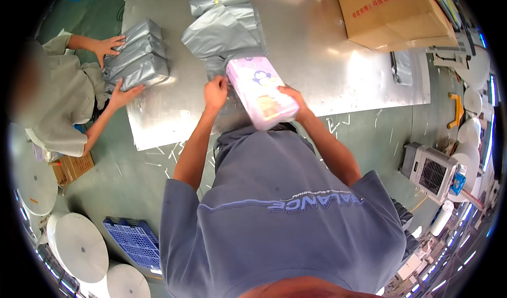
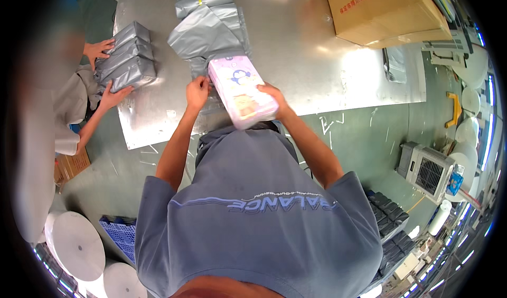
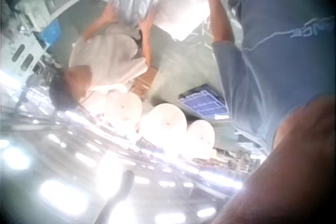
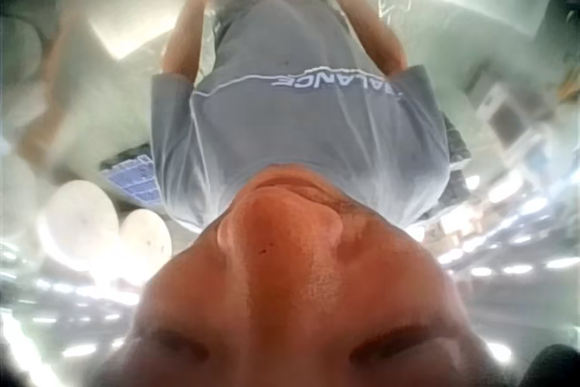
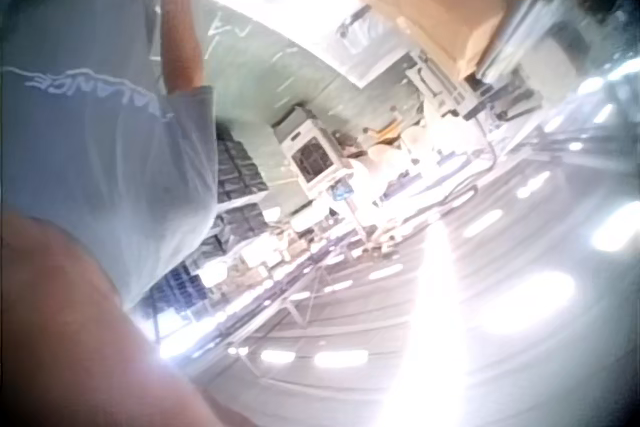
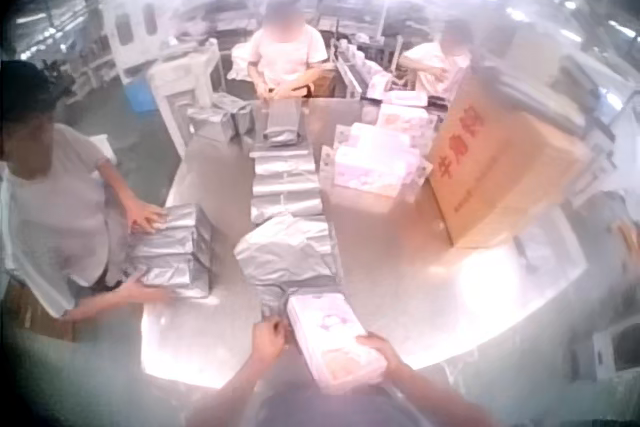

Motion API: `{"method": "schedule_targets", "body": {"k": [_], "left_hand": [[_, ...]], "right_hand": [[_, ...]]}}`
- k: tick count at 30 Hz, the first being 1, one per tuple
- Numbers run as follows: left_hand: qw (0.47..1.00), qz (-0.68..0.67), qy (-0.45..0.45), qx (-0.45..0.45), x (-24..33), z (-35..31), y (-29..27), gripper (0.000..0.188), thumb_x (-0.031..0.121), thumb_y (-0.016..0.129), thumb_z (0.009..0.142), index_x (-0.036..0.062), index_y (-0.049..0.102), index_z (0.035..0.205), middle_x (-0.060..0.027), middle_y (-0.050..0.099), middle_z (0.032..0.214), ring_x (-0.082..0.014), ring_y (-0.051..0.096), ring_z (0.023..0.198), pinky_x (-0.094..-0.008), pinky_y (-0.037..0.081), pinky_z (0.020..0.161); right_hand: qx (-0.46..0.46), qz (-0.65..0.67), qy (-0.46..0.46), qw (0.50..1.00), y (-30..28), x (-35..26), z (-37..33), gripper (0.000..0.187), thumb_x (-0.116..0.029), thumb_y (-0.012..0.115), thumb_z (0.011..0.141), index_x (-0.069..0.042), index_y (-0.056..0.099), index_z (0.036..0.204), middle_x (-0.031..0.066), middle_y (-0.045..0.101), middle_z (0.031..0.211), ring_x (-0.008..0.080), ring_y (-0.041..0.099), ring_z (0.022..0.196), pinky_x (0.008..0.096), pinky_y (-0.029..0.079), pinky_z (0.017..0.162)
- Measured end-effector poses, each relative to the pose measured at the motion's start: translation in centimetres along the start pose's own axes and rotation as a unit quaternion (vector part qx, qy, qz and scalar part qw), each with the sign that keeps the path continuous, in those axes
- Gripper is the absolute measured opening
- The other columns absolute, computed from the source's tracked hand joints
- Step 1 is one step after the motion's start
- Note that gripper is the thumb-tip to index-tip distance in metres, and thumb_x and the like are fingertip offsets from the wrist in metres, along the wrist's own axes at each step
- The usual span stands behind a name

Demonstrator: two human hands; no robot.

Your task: The person repeatedly picks up small pink boxes and places them into silver shipping bags on a metal table. They fold the bags closed and move them to a stack. Coworkers are visible in the background performing similar tasks.

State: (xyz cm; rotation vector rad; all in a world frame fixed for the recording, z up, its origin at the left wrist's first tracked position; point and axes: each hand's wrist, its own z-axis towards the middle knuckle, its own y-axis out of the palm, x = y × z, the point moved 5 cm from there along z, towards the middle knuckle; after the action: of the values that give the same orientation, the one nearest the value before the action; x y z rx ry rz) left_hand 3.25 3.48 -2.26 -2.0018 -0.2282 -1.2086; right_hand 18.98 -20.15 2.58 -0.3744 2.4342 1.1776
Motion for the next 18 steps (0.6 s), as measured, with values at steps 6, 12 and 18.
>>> {"method": "schedule_targets", "body": {"k": [6, 12, 18], "left_hand": [[0.977, 0.202, 0.066, 0.020, 0.0, -1.9, 0.1, 0.020, 0.024, 0.060, 0.095, 0.0048, 0.067, 0.094, -0.0229, 0.072, 0.088, -0.0450, 0.070, 0.085, -0.0567, 0.054, 0.073], [0.976, 0.212, 0.043, 0.007, -2.9, -0.5, -0.1, 0.019, 0.021, 0.063, 0.090, 0.0037, 0.071, 0.094, -0.0212, 0.073, 0.090, -0.0442, 0.070, 0.086, -0.0546, 0.055, 0.073], [0.861, 0.193, 0.251, -0.399, -11.2, -9.3, 4.6, 0.020, 0.018, 0.067, 0.085, 0.0077, 0.073, 0.100, -0.0217, 0.072, 0.093, -0.0412, 0.069, 0.091, -0.0512, 0.053, 0.076]], "right_hand": [[0.211, -0.552, -0.217, 0.777, -2.9, 0.7, 3.3, 0.045, -0.029, 0.071, 0.095, -0.003, 0.066, 0.131, 0.0213, 0.072, 0.115, 0.0328, 0.070, 0.104, 0.0398, 0.055, 0.090], [0.173, -0.805, -0.208, 0.528, 0.4, -0.9, 9.5, 0.019, -0.025, 0.061, 0.089, -0.009, 0.069, 0.095, 0.0204, 0.073, 0.089, 0.0432, 0.070, 0.081, 0.0545, 0.055, 0.066], [-0.213, -0.801, -0.066, 0.556, -7.0, 6.2, 4.5, 0.032, -0.036, 0.067, 0.084, -0.005, 0.073, 0.089, 0.0193, 0.073, 0.090, 0.0388, 0.071, 0.084, 0.0516, 0.055, 0.070]]}}
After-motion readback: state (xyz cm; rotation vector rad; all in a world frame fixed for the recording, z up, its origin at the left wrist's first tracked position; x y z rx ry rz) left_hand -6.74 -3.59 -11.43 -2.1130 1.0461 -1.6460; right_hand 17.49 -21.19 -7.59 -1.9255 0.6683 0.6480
